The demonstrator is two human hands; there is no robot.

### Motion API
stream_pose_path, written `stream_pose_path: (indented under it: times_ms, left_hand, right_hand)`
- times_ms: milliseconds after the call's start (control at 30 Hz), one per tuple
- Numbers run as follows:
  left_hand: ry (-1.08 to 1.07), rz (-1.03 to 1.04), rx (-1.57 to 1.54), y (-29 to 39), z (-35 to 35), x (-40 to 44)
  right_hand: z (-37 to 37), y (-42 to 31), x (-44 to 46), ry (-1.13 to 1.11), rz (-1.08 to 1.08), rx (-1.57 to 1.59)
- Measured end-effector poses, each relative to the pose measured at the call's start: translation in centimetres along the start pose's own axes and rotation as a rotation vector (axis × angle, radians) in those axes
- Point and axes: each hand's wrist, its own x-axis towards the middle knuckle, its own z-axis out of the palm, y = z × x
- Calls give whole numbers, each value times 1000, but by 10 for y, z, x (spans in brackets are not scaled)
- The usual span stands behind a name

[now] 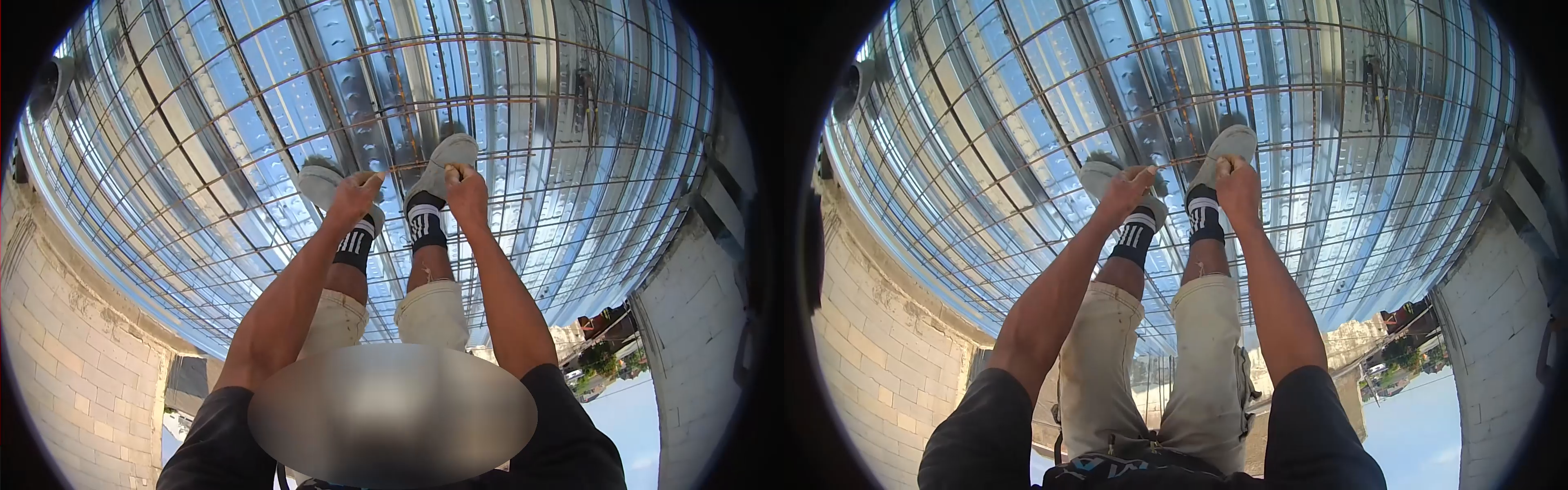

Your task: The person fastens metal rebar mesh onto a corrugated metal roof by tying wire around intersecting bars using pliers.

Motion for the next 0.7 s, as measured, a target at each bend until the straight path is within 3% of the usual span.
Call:
stream_pose_path:
  times_ms: [133, 333, 433, 533, 633, 700]
  left_hand:
    - [220, 155, 268, 9, -17, 32]
    - [428, 573, 770, 26, -16, 94]
    - [405, 584, 846, 37, -5, 114]
    - [260, 383, 646, 48, 6, 136]
    - [262, 224, 473, 52, 14, 160]
    - [73, 261, 476, 43, 7, 176]
  right_hand:
    - [13, 11, 25, 23, 156, -128]
    - [22, 5, 57, -62, 282, -251]
    - [29, 12, 71, -48, 337, -217]
    - [38, 20, 82, -15, 182, -199]
    - [46, 9, 88, -63, 147, -61]
    - [50, -5, 90, -86, 139, 0]
